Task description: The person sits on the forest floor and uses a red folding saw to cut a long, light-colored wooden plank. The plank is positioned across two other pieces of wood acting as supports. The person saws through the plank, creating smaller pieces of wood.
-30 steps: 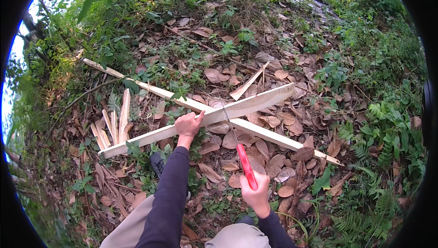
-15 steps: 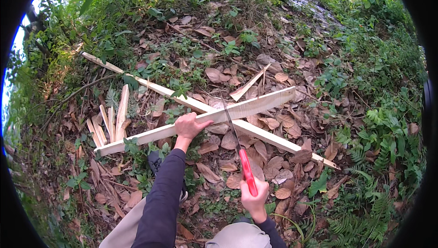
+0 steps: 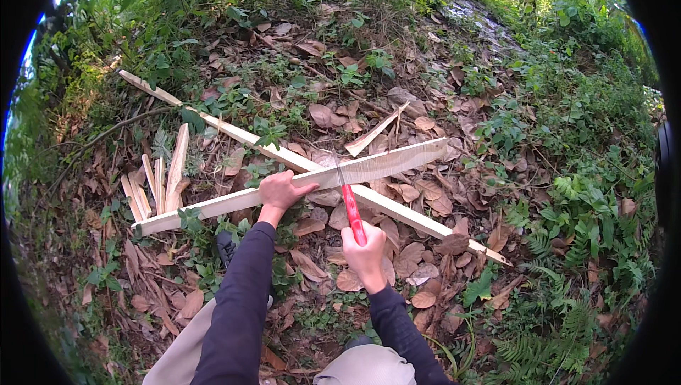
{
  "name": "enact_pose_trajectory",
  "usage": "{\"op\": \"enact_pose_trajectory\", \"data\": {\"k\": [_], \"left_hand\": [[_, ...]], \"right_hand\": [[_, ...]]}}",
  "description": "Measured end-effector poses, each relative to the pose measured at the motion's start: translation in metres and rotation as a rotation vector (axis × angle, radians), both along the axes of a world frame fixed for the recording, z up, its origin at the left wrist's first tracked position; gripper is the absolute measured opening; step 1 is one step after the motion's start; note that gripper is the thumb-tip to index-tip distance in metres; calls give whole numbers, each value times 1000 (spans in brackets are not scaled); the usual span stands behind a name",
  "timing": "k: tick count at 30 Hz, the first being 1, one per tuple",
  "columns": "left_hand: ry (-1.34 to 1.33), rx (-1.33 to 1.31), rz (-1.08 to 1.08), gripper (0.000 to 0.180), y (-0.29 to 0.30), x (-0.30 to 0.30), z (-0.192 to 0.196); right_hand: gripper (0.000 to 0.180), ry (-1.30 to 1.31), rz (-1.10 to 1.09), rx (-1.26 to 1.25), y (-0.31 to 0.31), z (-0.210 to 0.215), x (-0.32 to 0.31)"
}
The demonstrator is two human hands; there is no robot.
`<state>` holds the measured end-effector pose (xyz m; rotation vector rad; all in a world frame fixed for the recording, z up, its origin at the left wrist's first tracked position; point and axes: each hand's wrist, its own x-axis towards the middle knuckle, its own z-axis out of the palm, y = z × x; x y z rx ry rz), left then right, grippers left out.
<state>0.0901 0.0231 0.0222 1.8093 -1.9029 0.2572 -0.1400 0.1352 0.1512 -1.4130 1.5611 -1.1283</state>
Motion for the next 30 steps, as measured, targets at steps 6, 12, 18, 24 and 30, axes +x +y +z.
{"op": "enact_pose_trajectory", "data": {"k": [6, 12, 18, 24, 30], "left_hand": [[30, 14, -8, 73, 2, -12, 3], [11, 25, 13, 74, -3, 2, 0], [0, 48, 3, 75, 10, -10, 2], [25, 101, 12, 75, 6, -7, -4], [15, 41, -19, 76, -2, -10, 0]], "right_hand": [[20, -62, 31, 84, 108, 18, -58], [29, -12, 50, 13, 7, -8, -8], [13, -85, 50, 75, 97, -4, -60], [21, -51, 16, 42, 36, -32, -19], [10, -68, -4, 69, 79, -14, -60]]}}
